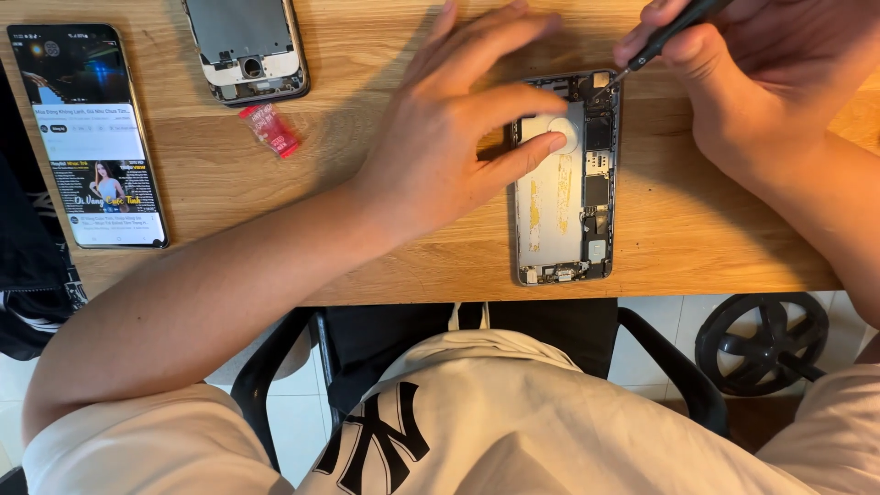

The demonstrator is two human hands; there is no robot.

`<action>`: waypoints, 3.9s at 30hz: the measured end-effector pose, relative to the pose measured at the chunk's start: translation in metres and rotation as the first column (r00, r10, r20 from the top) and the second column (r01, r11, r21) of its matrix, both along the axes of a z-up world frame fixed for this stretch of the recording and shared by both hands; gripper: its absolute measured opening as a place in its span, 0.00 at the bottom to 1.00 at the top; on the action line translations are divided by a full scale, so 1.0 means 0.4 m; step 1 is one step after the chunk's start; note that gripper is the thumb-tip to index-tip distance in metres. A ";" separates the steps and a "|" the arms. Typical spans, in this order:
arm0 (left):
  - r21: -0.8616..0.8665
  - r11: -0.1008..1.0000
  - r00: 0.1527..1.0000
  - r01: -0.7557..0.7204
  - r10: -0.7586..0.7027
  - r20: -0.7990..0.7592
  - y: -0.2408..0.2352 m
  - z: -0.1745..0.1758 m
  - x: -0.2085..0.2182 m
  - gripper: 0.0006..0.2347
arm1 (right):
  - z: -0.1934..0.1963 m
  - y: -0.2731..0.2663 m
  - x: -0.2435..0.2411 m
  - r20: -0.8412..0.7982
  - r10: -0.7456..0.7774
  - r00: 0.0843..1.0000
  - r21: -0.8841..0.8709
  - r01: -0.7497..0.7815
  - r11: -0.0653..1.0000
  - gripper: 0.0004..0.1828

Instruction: The person uses a screwdriver to remove screws from the internal frame of a disassembled smartphone. They systematically unscrew multiple fasteners along the edges of the device's chassis while stabilizing the phone with their other hand.

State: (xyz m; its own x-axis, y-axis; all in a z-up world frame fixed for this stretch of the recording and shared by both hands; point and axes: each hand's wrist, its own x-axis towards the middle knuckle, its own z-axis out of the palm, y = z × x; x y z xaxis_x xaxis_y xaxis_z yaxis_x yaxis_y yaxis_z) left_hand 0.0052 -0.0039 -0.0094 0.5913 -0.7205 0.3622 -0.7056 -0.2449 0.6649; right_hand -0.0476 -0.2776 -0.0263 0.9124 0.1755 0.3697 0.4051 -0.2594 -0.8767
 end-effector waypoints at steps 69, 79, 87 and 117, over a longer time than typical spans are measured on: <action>0.402 0.906 0.983 -0.136 0.074 0.167 0.028 0.011 -0.031 0.39 | -0.013 0.085 0.083 0.384 0.251 0.888 0.032 -0.285 0.958 0.24; 0.459 0.863 0.945 -0.211 0.059 0.322 0.092 0.095 -0.128 0.26 | -0.032 0.080 0.078 0.377 0.236 0.896 0.034 -0.268 0.963 0.29; 0.060 0.813 0.758 -0.579 0.510 0.406 0.468 0.039 -0.197 0.08 | -0.038 0.064 0.078 0.339 0.249 0.907 0.022 -0.272 0.962 0.32; 0.168 0.537 0.561 -0.827 0.810 0.174 0.577 -0.010 -0.200 0.29 | 0.037 0.059 0.009 0.069 0.239 0.969 -0.076 -0.233 0.969 0.33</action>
